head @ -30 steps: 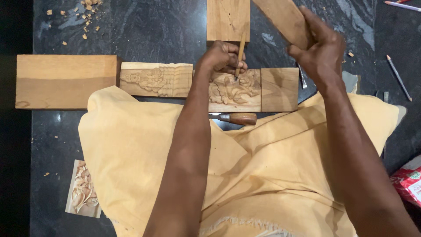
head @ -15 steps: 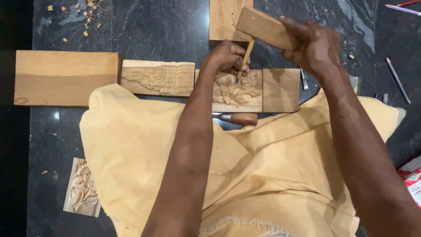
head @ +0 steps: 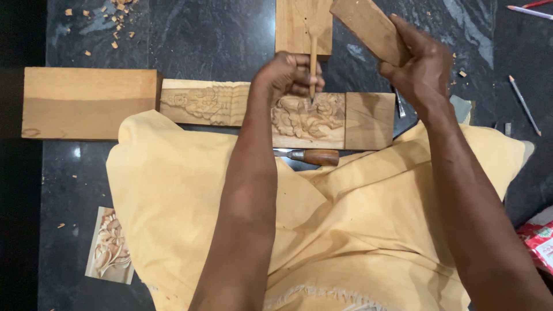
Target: The person carves a wooden block using a chisel and mallet. They repeatedly strike the chisel to remove wood shavings and refine the carved design on the block's surface.
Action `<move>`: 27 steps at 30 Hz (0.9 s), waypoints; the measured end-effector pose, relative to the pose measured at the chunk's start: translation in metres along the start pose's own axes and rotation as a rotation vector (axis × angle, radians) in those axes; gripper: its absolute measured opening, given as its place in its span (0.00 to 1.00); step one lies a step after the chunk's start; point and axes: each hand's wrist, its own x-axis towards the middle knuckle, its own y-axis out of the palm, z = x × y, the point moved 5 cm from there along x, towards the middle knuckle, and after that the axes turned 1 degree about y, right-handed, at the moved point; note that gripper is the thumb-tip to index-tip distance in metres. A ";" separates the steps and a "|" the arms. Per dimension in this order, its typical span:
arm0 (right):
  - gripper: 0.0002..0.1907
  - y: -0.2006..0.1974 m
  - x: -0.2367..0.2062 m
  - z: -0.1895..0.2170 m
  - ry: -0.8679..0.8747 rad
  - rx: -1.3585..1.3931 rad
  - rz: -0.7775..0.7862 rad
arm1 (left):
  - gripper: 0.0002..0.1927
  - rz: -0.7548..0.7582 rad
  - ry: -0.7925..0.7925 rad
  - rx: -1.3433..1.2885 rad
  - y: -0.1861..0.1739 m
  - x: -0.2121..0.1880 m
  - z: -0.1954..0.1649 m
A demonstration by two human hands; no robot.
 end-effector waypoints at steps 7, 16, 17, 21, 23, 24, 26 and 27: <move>0.42 -0.007 0.002 0.014 -0.107 0.011 -0.047 | 0.10 0.031 -0.003 0.048 0.000 0.014 0.016; 0.43 -0.004 0.012 0.032 -0.175 -0.126 0.000 | 0.11 -0.026 -0.034 0.156 0.001 0.014 0.017; 0.43 0.000 0.014 0.029 -0.134 -0.133 0.054 | 0.10 -0.011 -0.033 0.135 0.002 0.015 0.017; 0.40 0.011 0.019 0.023 -0.224 -0.327 0.100 | 0.10 0.036 -0.036 0.135 0.003 0.017 0.017; 0.41 0.012 0.022 0.016 -0.169 -0.169 0.045 | 0.10 0.018 -0.027 0.162 0.002 0.017 0.017; 0.41 0.011 0.023 0.013 -0.140 -0.089 0.019 | 0.11 -0.008 -0.017 0.168 0.001 0.017 0.018; 0.38 0.014 0.023 0.011 -0.195 -0.142 0.075 | 0.10 -0.019 -0.008 0.195 0.000 0.016 0.019; 0.37 0.015 0.022 0.011 -0.222 -0.171 0.100 | 0.10 -0.005 -0.006 0.214 0.001 0.017 0.020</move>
